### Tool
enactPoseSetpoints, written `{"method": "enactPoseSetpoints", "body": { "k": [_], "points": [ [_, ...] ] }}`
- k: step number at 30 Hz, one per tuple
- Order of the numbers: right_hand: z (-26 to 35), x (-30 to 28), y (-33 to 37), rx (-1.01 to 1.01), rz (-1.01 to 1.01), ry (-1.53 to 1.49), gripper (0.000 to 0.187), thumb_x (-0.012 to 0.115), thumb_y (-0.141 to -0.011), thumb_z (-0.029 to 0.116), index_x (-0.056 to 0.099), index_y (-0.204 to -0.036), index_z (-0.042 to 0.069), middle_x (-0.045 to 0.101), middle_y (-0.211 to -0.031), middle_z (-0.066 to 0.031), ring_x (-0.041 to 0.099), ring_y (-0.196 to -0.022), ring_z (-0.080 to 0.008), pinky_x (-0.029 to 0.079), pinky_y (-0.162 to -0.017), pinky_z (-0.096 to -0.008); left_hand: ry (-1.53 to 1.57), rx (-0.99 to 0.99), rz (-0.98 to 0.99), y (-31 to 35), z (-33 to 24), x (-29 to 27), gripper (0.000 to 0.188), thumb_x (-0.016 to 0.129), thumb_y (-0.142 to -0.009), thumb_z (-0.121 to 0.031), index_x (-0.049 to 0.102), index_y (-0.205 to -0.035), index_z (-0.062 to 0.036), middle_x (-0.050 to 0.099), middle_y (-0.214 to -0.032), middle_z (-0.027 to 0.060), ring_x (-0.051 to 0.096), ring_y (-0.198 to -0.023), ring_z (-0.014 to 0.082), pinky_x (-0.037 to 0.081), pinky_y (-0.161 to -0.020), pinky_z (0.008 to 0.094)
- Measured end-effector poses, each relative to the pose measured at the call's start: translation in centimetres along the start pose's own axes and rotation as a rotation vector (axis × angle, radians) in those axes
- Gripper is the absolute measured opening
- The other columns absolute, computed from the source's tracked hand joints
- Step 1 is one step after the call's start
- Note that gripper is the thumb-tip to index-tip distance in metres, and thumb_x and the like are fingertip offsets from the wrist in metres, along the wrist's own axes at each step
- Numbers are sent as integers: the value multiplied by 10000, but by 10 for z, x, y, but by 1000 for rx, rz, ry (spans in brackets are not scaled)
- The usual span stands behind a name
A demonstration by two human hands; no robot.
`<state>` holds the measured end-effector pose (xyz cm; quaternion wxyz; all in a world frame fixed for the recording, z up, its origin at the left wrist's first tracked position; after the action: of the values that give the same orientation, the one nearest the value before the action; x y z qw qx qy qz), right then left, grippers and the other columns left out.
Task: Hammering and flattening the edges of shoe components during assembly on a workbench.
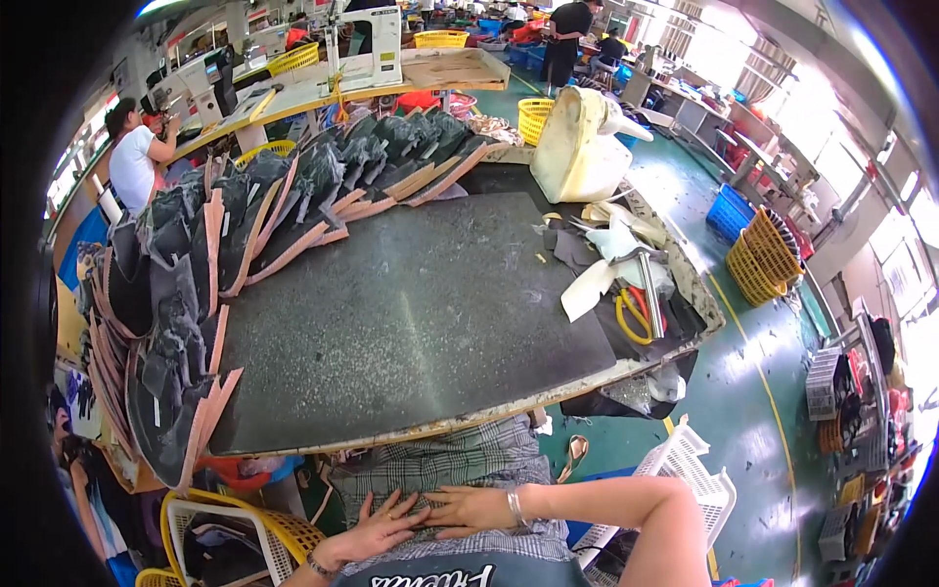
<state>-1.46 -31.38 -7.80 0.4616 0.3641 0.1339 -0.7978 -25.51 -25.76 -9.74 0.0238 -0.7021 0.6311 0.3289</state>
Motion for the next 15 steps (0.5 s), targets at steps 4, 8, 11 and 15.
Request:
{"method": "enactPoseSetpoints", "body": {
  "k": [4, 8, 11, 15],
  "points": [
    [2, -8, 34, -16, 43, -329, 429, 476, -944, 273, 474, -1314, 56, 343, -1458, -105, 155, -1393, -374, 201, -1126, -467, 130, -7, 101, 16, 2, -9, 474, 373, -971, -428, 261, -1432, -424, 30, -1550, 146, -6, -1420, 367, -51, -1067, 585],
    [24, -42, 83, 94, 138, -410, 330, 571, -886, 156, 587, -1197, 48, 315, -1467, -158, 165, -1397, -356, 247, -1110, -447, 242, -138, 107, 66, 12, -22, 590, 478, -937, -259, 223, -1463, -343, -25, -1539, 193, -22, -1410, 408, 81, -1091, 558],
    [19, -109, 86, 236, 285, -363, 244, 622, -857, 127, 651, -1085, 44, 534, -1282, -190, 487, -1228, -311, 444, -966, -422, -149, -269, 41, 112, 60, -2, 559, 565, -878, -159, 385, -1407, -181, 311, -1437, 265, 349, -1318, 390, 341, -1014, 499],
    [34, -192, 35, 548, -532, -730, 205, 608, -906, 185, 644, -846, -7, 644, -683, -36, 600, -562, -66, 479, -486, -199, 801, -509, -754, 131, -18, -61, 116, 573, -888, -35, 635, -930, 53, 600, -576, 34, 583, -500, 95, 452, -482, 209]
  ]
}}
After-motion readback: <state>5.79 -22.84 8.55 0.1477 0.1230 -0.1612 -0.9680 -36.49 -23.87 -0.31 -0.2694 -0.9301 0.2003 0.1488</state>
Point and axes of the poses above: each hand's wrist, its own y-axis away from the middle knuckle, its own x-axis out of the palm, z = x × y, the point moved 1 cm from there along -y, towards the middle knuckle
